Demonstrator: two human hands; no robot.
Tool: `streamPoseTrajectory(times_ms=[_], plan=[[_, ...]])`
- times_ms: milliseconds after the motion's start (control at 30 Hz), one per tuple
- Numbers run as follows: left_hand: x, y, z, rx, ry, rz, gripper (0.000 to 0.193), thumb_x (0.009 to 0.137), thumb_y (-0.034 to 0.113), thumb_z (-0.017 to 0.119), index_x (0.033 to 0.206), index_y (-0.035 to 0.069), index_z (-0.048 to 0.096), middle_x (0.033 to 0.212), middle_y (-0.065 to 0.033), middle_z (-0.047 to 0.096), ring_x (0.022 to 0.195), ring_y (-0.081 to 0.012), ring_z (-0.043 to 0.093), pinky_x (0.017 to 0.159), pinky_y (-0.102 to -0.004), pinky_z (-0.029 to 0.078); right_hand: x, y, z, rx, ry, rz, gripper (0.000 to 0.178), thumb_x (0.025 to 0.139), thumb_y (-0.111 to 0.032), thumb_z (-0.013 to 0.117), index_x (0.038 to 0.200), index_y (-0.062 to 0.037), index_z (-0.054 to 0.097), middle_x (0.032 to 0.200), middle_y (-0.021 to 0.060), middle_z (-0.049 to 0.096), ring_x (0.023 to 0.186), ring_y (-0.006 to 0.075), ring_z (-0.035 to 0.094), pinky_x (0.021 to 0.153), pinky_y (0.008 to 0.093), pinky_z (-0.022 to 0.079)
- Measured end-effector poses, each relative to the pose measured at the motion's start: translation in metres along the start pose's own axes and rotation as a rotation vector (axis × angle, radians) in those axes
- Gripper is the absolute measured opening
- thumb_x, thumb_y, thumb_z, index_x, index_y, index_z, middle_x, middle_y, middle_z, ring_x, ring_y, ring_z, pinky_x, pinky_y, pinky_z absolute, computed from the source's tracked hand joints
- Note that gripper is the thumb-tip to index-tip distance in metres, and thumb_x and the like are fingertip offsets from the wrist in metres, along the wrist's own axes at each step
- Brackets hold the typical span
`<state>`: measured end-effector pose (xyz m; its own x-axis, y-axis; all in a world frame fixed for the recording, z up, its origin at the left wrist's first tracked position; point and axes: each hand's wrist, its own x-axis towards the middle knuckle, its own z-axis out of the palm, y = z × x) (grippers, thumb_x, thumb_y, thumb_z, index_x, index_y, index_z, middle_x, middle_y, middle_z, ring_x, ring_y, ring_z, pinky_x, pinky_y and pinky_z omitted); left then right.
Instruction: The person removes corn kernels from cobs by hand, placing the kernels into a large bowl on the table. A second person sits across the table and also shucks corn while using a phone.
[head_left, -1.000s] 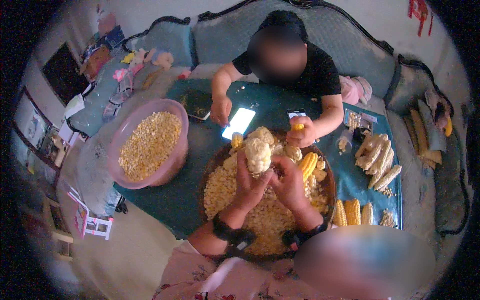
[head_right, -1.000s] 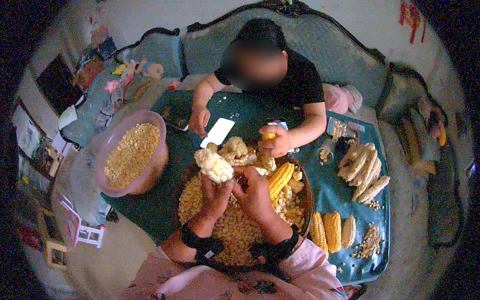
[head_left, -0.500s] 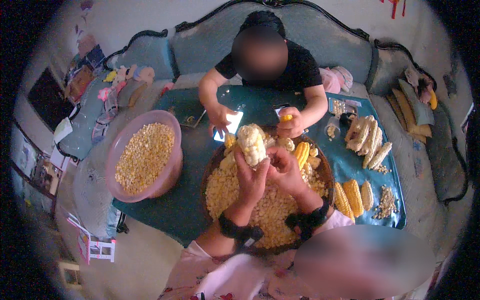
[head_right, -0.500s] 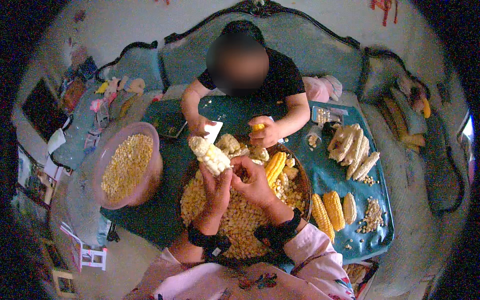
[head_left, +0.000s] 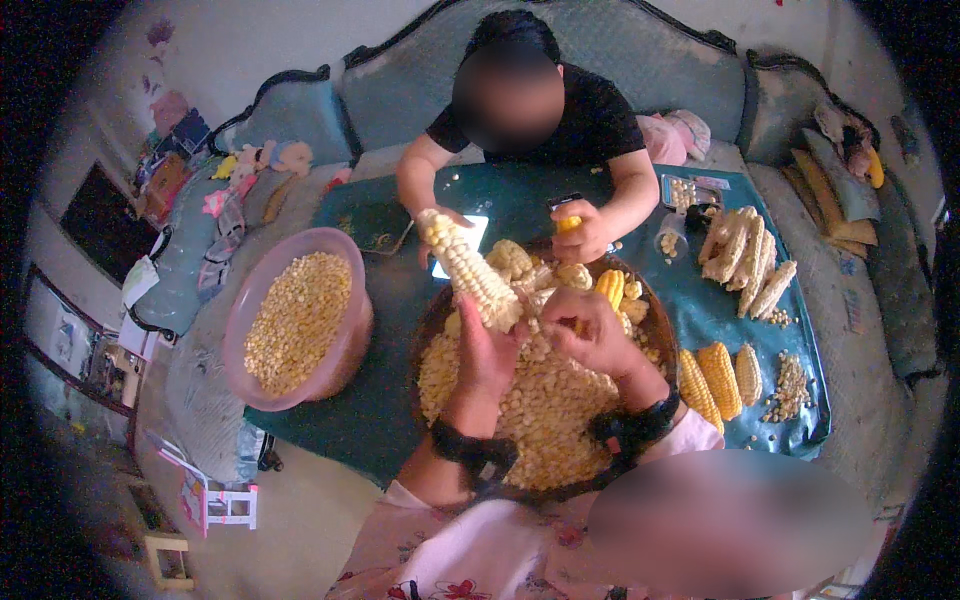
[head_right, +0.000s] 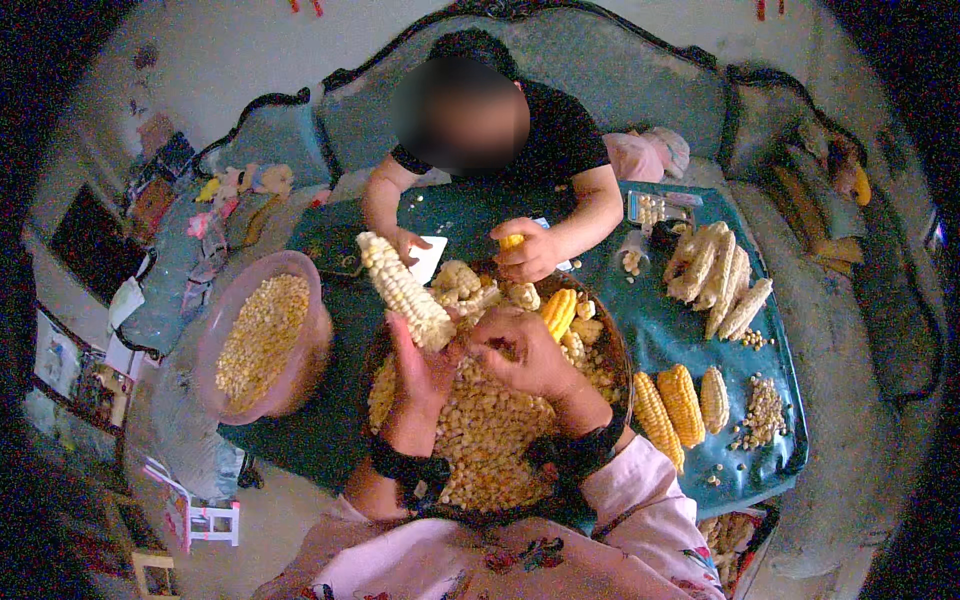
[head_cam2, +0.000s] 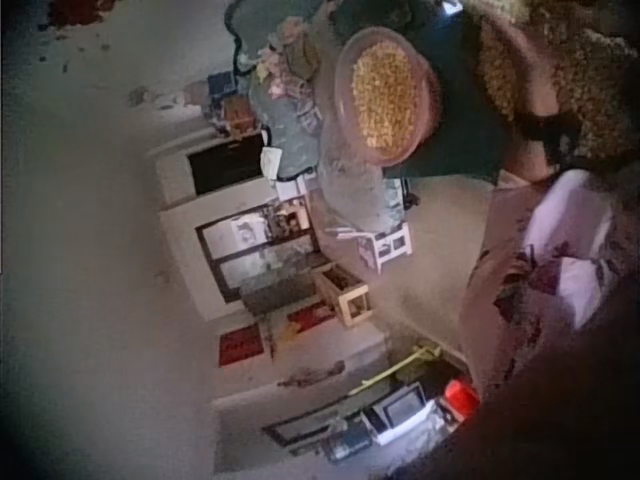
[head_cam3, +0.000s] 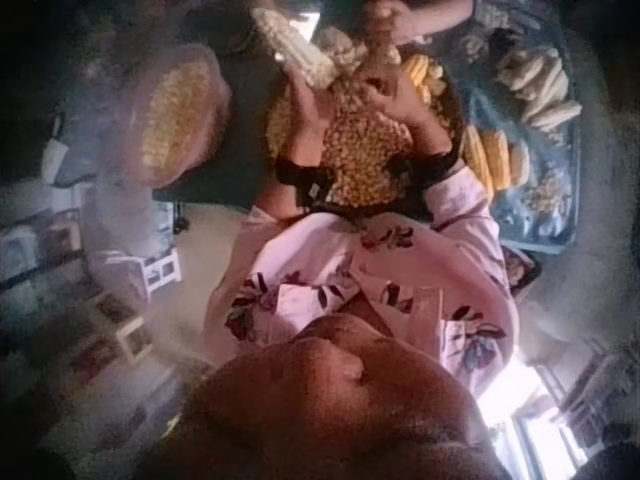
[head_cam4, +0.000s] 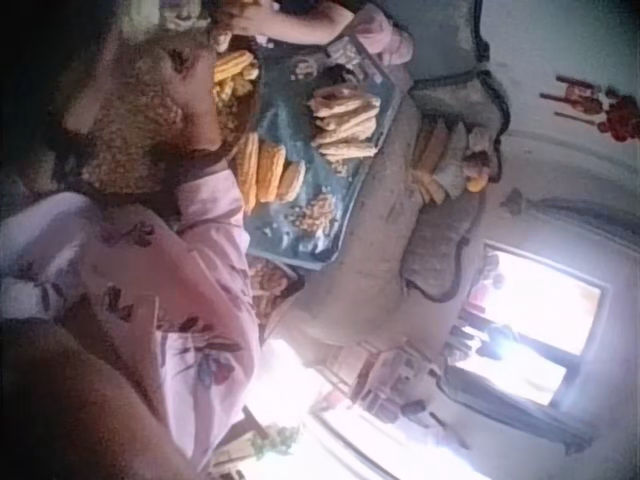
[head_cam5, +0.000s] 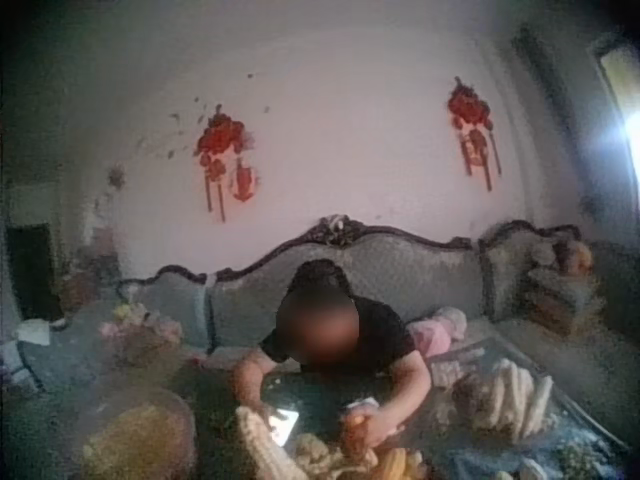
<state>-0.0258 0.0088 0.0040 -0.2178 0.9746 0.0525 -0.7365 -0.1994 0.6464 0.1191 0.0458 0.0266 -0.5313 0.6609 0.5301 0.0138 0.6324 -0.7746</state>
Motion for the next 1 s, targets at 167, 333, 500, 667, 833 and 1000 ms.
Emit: streamPoseTrajectory(times_ms=[167, 333, 500, 667, 833, 1000], plan=[[-0.004, -0.004, -0.01, 0.117, -0.159, -0.048, 0.053, 0.077, 0.055, 0.048, 0.107, 0.011, 0.043, 0.085, -0.0005, 0.054, 0.066, -0.0088, 0.05, 0.047, -0.0194, 0.037, 0.001, 0.016, 0.004, -0.047, 0.232, -0.003, 0.013, 0.079, -0.012, 0.05, 0.074, -0.0004, 0.049, 0.067, 0.0122, 0.048, 0.062, 0.0247, 0.047, 0.058, 0.0323, 0.04], [-0.01, 0.003, 0.009, 0.233, -0.035, -0.154, 0.037, 0.076, 0.03, 0.058, 0.103, 0.01, 0.043, 0.081, -0.0026, 0.053, 0.063, -0.0099, 0.051, 0.045, -0.0202, 0.038, 0.0, 0.02, 0.008, -0.062, 0.193, 0.122, 0.014, 0.081, -0.014, 0.05, 0.077, -0.0004, 0.051, 0.072, 0.0135, 0.051, 0.067, 0.025, 0.051, 0.06, 0.0333, 0.041], [-0.003, 0.002, 0.001, 0.238, -0.11, -0.105, 0.044, 0.067, 0.012, 0.055, 0.109, 0.011, 0.042, 0.088, -0.0024, 0.053, 0.075, -0.0137, 0.052, 0.053, -0.0242, 0.043, -0.001, 0.021, 0.009, -0.027, 0.188, 0.144, 0.015, 0.082, -0.015, 0.05, 0.077, -0.0012, 0.051, 0.066, 0.0117, 0.051, 0.06, 0.0236, 0.05, 0.056, 0.0328, 0.041], [0.003, -0.005, -0.017, 0.264, -0.044, -0.106, 0.051, 0.064, 0.006, 0.052, 0.113, 0.012, 0.04, 0.095, -0.0019, 0.052, 0.082, -0.015, 0.052, 0.06, -0.0261, 0.045, -0.001, 0.021, 0.008, -0.065, 0.159, 0.164, 0.017, 0.083, -0.017, 0.051, 0.077, -0.0016, 0.052, 0.065, 0.0104, 0.051, 0.059, 0.0199, 0.049, 0.055, 0.0309, 0.041], [0.004, -0.011, -0.02, 0.327, -0.108, -0.039, 0.047, 0.07, 0.012, 0.055, 0.115, 0.012, 0.04, 0.099, -0.0018, 0.051, 0.084, -0.0146, 0.051, 0.063, -0.0271, 0.046, -0.001, 0.018, 0.009, 0.015, 0.183, 0.188, 0.013, 0.082, -0.016, 0.052, 0.08, -0.0025, 0.052, 0.068, 0.0093, 0.053, 0.061, 0.0166, 0.05, 0.057, 0.0299, 0.042], [0.004, -0.013, -0.023, 0.184, -0.062, -0.063, 0.043, 0.076, 0.025, 0.06, 0.112, 0.012, 0.041, 0.097, -0.0008, 0.051, 0.082, -0.013, 0.051, 0.062, -0.0255, 0.045, 0.001, 0.015, 0.014, 0.057, 0.207, 0.1, 0.007, 0.08, -0.011, 0.053, 0.082, -0.0037, 0.053, 0.07, 0.0086, 0.055, 0.065, 0.0181, 0.053, 0.061, 0.0293, 0.043]])
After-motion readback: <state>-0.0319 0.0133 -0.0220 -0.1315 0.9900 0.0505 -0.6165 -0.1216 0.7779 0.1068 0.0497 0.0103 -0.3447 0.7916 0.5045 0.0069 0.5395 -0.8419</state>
